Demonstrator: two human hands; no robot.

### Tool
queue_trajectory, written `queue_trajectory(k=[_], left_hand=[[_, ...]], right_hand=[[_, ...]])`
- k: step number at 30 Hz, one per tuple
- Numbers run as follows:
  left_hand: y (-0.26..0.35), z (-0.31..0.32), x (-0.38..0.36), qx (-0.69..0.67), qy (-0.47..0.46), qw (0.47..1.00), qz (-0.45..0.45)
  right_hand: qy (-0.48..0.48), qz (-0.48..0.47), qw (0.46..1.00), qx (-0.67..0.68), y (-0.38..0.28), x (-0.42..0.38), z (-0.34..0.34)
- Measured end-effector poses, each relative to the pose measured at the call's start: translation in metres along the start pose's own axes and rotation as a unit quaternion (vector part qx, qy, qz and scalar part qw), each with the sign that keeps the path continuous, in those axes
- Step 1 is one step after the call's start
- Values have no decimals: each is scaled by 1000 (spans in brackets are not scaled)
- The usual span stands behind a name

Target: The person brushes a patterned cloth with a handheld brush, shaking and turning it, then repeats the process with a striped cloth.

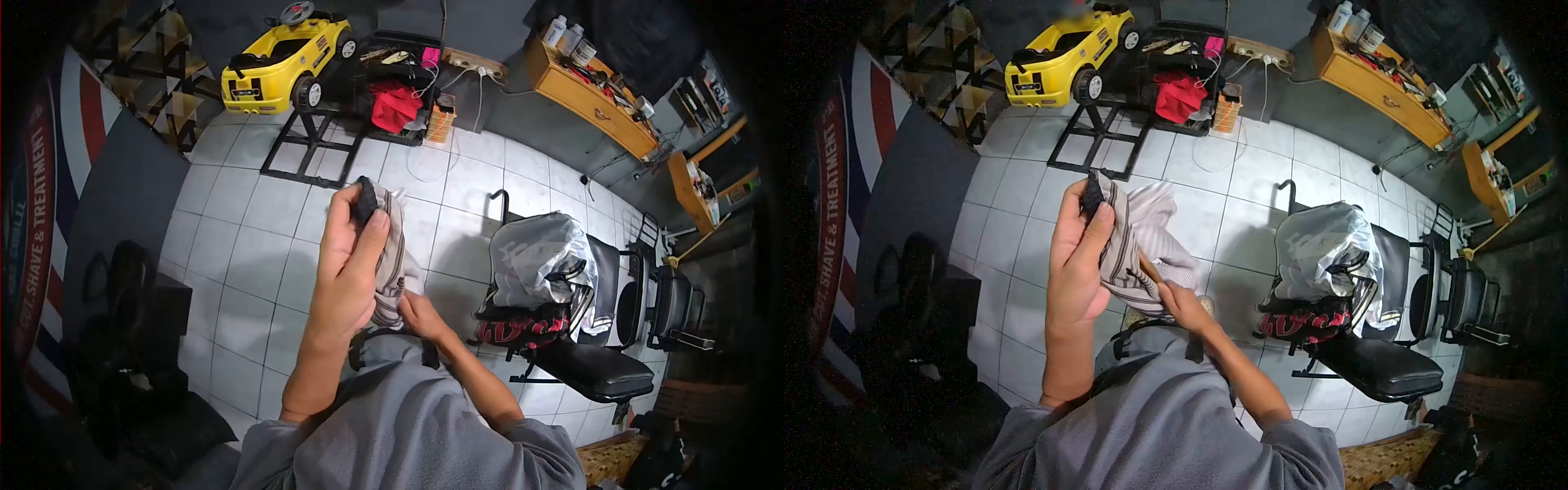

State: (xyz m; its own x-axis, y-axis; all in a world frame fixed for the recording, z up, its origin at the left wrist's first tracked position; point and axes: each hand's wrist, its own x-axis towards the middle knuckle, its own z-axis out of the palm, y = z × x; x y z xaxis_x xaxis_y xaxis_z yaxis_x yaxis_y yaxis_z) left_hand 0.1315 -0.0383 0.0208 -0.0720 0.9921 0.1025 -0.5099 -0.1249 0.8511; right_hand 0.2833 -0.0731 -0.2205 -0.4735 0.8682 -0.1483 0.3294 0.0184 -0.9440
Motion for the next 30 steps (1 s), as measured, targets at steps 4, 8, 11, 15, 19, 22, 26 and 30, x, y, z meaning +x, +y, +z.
queue_trajectory(k=[4, 8, 11, 15, 19, 22, 26, 30], left_hand=[[11, -5, -10, -39, 31, 998, -36], [16, -10, -17, -70, 25, 995, -62], [6, -17, -16, 8, -6, 996, -87], [-5, -19, -20, 394, -145, 903, -94], [-8, -18, -22, 469, -175, 862, -74], [-5, -39, -21, 506, -129, 851, -60], [-10, -102, -27, 601, -68, 791, -94], [-24, -107, -36, 535, -107, 820, -171]], right_hand=[[-39, 124, 958, -254, 108, -18, 5], [42, 241, 930, -273, 134, -37, -8], [129, 238, 940, -206, 134, -27, -16], [235, -72, 968, -49, -2, -1, -41], [37, 16, 975, 218, -65, -1, -51], [22, 31, 987, 158, -32, 4, -50], [135, 45, 961, 236, -53, 1, -60], [208, -1, 958, 199, -55, 20, -70]])
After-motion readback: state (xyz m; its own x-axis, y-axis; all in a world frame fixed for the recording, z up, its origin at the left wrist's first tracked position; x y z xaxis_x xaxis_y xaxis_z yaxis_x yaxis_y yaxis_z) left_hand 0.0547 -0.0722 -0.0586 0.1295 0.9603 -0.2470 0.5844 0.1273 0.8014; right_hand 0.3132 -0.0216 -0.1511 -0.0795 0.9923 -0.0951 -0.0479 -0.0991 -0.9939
